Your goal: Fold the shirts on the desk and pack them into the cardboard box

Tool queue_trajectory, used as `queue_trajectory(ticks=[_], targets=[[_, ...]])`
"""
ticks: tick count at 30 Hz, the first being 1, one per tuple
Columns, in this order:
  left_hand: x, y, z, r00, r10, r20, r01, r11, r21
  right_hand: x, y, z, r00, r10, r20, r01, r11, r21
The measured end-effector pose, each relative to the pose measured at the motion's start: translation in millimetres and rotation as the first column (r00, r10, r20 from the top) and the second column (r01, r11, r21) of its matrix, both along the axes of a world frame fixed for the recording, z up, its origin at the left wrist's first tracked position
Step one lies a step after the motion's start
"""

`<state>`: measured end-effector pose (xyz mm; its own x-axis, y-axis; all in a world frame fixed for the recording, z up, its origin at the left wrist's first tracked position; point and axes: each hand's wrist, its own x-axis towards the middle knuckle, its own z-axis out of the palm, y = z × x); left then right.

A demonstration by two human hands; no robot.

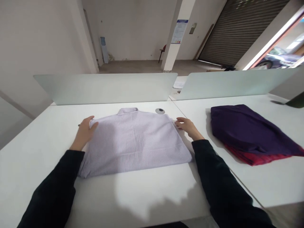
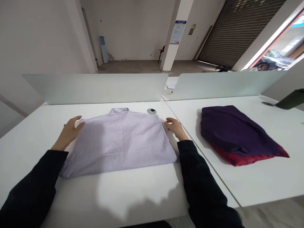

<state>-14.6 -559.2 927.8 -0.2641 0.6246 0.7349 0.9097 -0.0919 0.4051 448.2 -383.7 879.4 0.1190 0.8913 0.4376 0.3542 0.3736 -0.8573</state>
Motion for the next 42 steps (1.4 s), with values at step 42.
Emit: queue_trajectory(ticks=[42], targets=[[189,-20,-115.7,0.794,-0.28,-0.539,0.089,0.931,-0.353,-26,-67,-15,0.594,0.221,-0.774,-0.625,0.732,-0.27]])
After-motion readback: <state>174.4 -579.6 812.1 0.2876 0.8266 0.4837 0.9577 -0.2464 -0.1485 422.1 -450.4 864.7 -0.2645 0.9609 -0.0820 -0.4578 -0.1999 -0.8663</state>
